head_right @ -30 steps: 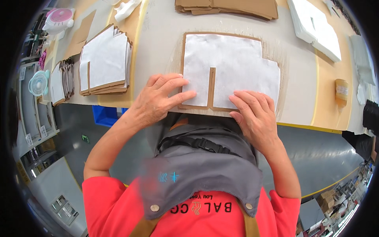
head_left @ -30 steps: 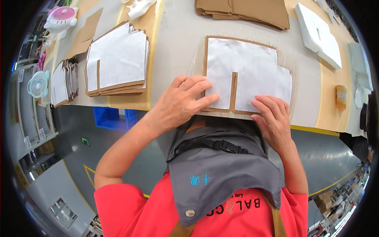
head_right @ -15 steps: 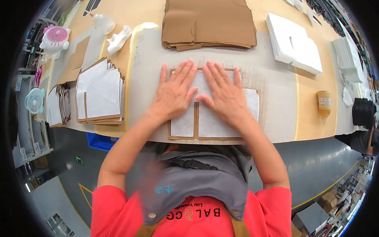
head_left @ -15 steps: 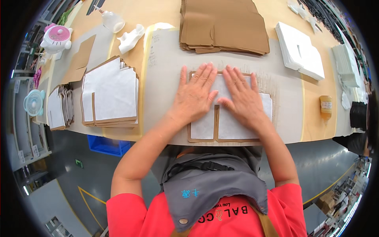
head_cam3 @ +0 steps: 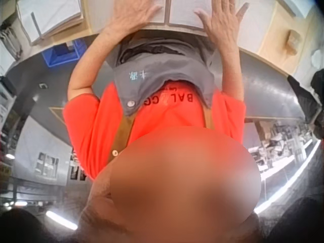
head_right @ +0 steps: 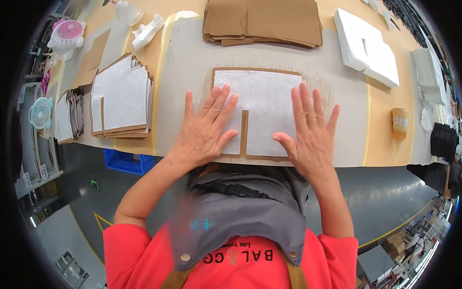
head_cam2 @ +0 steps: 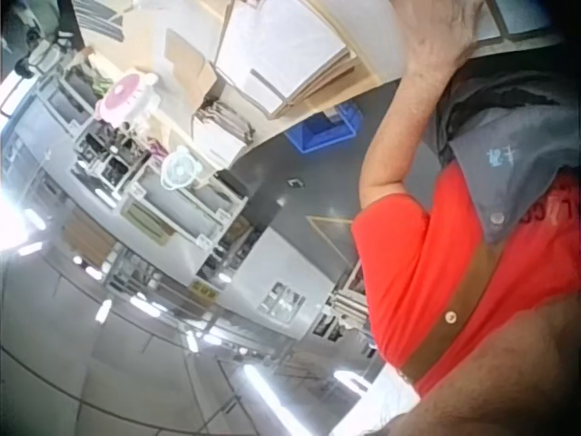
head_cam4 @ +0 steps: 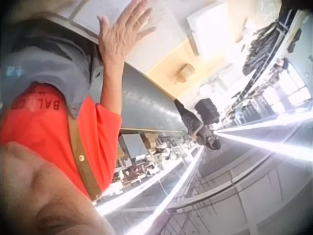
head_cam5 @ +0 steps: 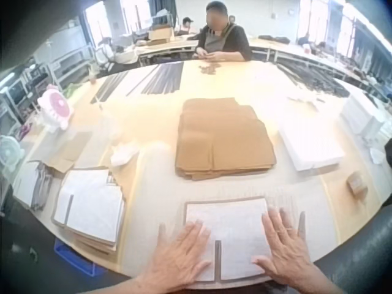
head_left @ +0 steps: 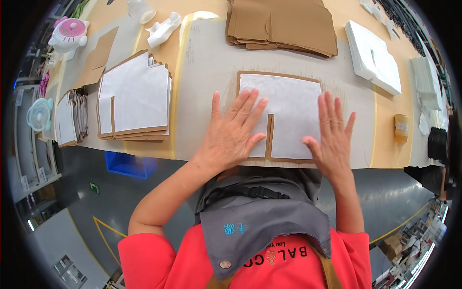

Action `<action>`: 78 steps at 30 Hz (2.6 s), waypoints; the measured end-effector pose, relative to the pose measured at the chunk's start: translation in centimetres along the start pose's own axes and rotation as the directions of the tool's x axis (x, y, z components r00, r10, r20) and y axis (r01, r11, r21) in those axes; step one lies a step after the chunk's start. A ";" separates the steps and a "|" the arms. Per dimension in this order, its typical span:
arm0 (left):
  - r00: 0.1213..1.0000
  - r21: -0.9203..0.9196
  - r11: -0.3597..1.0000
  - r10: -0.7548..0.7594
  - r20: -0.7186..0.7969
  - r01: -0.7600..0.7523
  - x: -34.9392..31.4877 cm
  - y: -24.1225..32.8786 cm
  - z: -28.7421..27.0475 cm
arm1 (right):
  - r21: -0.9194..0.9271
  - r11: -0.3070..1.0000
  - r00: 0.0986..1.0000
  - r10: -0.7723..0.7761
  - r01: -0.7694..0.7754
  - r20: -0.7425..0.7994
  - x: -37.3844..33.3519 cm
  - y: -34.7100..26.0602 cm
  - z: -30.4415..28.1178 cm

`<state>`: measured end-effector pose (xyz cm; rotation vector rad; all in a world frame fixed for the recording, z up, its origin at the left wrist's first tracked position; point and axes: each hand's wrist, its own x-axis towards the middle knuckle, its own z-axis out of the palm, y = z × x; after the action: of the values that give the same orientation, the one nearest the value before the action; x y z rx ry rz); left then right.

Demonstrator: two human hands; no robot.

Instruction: The person applies glue from a bottle onto brown cardboard pieces and then places white paper cutouts on top, pressing them down to adhere. The process is repeated for multiple units on a workbench.

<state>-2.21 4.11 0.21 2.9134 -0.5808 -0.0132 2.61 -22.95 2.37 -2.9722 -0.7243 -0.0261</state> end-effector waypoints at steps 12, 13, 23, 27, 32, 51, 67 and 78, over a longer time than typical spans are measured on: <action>0.980 -0.077 0.978 0.188 -0.070 -0.193 1.3 2.8 1.1 | 0.152 0.962 0.973 0.230 -0.226 -0.008 -2.7 4.2 0.1; 0.975 -0.127 0.967 0.214 -0.056 -0.219 1.5 3.7 1.3 | 0.159 0.961 0.973 0.229 -0.224 -0.013 -3.0 4.3 0.1; 0.968 -0.136 0.962 0.224 -0.116 -0.239 3.1 8.0 2.7 | 0.235 0.933 0.957 0.288 -0.274 -0.026 -5.2 5.1 -0.8; 0.956 -0.245 0.931 0.233 -0.177 -0.272 4.0 9.8 4.2 | 0.249 0.936 0.962 0.269 -0.250 -0.045 -5.1 5.7 -1.3; 0.936 -0.254 0.913 0.262 -0.234 -0.319 5.2 12.2 5.4 | 0.295 0.944 0.982 0.176 -0.149 -0.067 -2.9 6.6 -1.7; 0.925 -0.254 0.890 0.363 -0.109 -0.379 0.0 11.4 2.8 | 0.402 0.916 0.983 -0.085 0.012 0.164 12.0 7.2 0.6; 0.996 -0.075 0.997 -0.012 -0.085 0.006 -4.8 1.3 0.6 | 0.724 0.669 0.965 -0.037 -0.169 0.260 9.6 7.3 0.1; 0.863 -0.997 -0.030 -0.499 0.077 0.072 -2.9 -0.3 0.1 | 0.760 0.650 0.987 0.139 -0.031 -0.079 4.9 3.7 -7.9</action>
<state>-4.73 5.47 -0.04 1.4086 0.1952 -0.0054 8.65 -24.63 10.11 -2.1513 -0.4177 0.0726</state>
